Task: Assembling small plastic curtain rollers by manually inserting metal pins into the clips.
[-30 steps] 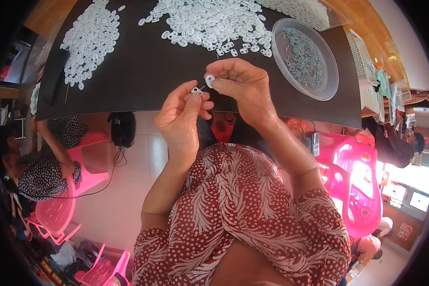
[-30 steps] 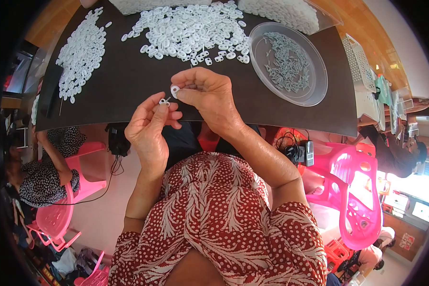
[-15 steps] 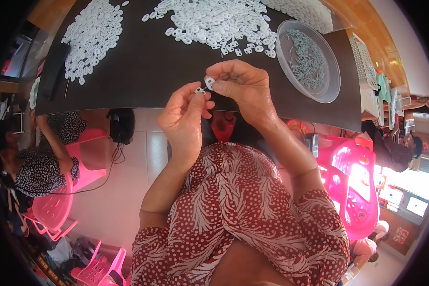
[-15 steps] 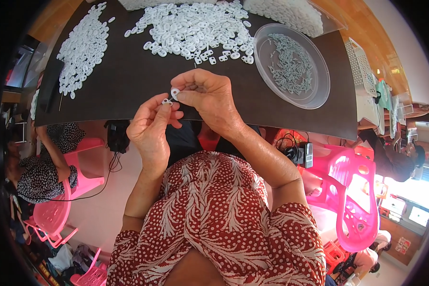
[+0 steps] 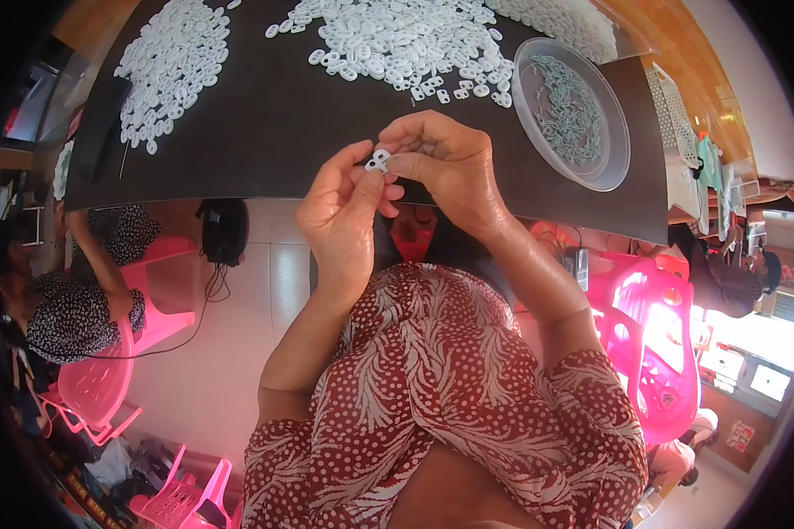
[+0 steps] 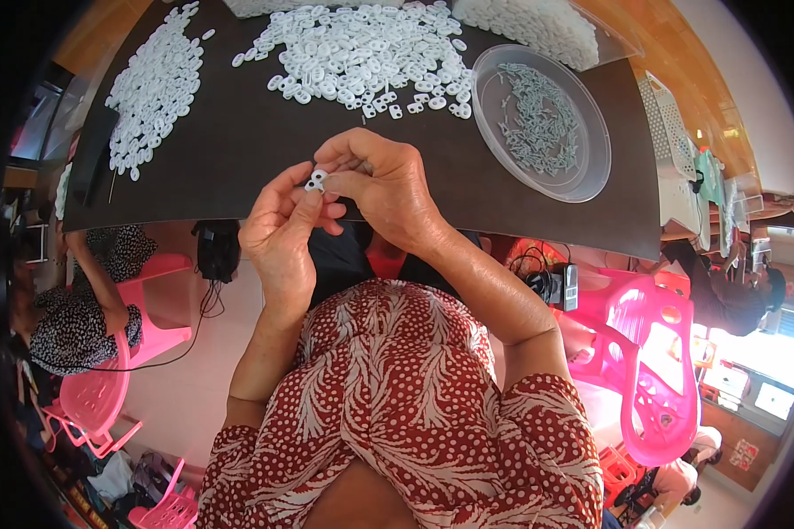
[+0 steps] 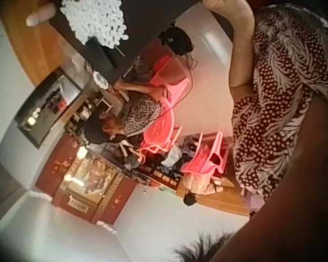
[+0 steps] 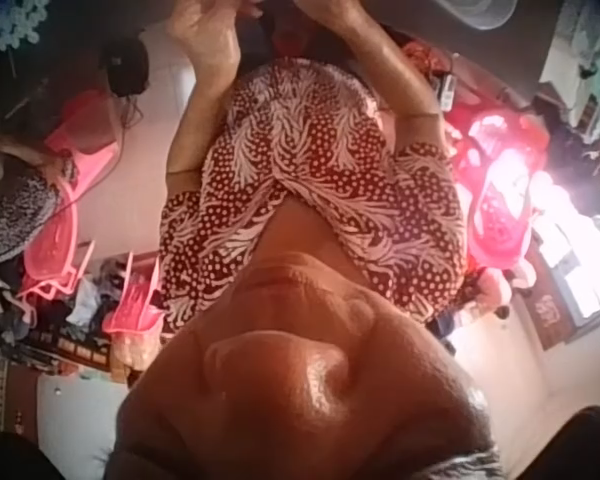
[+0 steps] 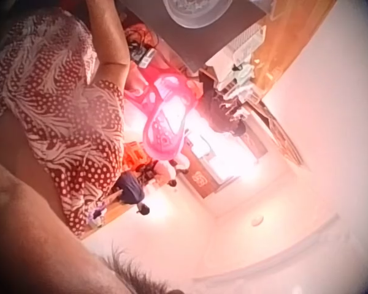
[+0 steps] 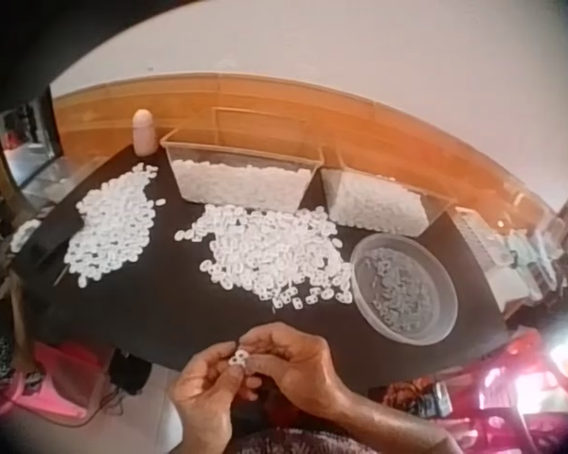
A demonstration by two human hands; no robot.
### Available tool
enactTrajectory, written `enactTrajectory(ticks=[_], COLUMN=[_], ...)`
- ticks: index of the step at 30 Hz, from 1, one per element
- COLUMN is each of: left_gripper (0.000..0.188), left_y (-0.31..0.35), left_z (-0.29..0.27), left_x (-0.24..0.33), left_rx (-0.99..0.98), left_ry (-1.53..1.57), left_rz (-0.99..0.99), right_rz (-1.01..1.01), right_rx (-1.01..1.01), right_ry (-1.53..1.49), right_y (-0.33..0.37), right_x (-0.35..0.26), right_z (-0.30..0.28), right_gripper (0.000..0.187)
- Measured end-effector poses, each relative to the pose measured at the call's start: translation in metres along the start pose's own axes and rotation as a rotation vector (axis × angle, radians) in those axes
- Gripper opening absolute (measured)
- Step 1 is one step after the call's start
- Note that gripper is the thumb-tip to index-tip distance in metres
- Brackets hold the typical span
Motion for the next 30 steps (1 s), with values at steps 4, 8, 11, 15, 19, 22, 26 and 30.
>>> enactTrajectory(ticks=[4, 8, 11, 15, 19, 22, 26, 30], left_gripper=[0.028, 0.031, 0.029, 0.027, 0.026, 0.026, 0.026, 0.026], left_y=[-0.002, -0.004, -0.006, -0.006, -0.006, -0.004, -0.005, -0.003], left_z=[0.0, -0.002, -0.004, -0.002, -0.001, 0.0, -0.001, 0.007], left_x=[0.001, 0.002, 0.002, 0.002, 0.003, 0.001, 0.0, 0.002], left_rx=[-0.054, -0.121, -0.141, -0.153, -0.143, -0.136, -0.128, -0.088], left_ry=[-0.006, -0.007, -0.025, -0.022, -0.016, 0.026, 0.095, 0.124], left_rz=[-0.028, -0.038, -0.05, -0.048, -0.045, -0.029, -0.013, 0.0], right_rz=[0.025, 0.002, -0.028, -0.017, 0.023, 0.03, -0.009, -0.27], right_rx=[0.003, -0.012, 0.015, 0.034, -0.009, 0.03, 0.063, 0.16], right_ry=[-0.024, 0.054, 0.058, 0.004, 0.039, 0.005, 0.151, 0.372], right_y=[0.001, 0.002, 0.003, 0.005, 0.006, 0.01, 0.017, 0.02], right_x=[-0.001, -0.003, 0.002, 0.002, 0.002, -0.002, -0.006, -0.01], right_z=[-0.001, -0.002, -0.003, -0.004, -0.007, -0.004, -0.004, 0.0], right_gripper=[0.018, 0.022, 0.024, 0.02, 0.016, 0.012, 0.018, 0.026])
Point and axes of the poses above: each hand's wrist, its own y-axis away from the middle knuckle, its own z-axis out of the palm, x = y × z, the point moved 1 cm from there along -y, towards the middle knuckle, and after that the axes turned 9 degrees about y, right-handed, at the moved point
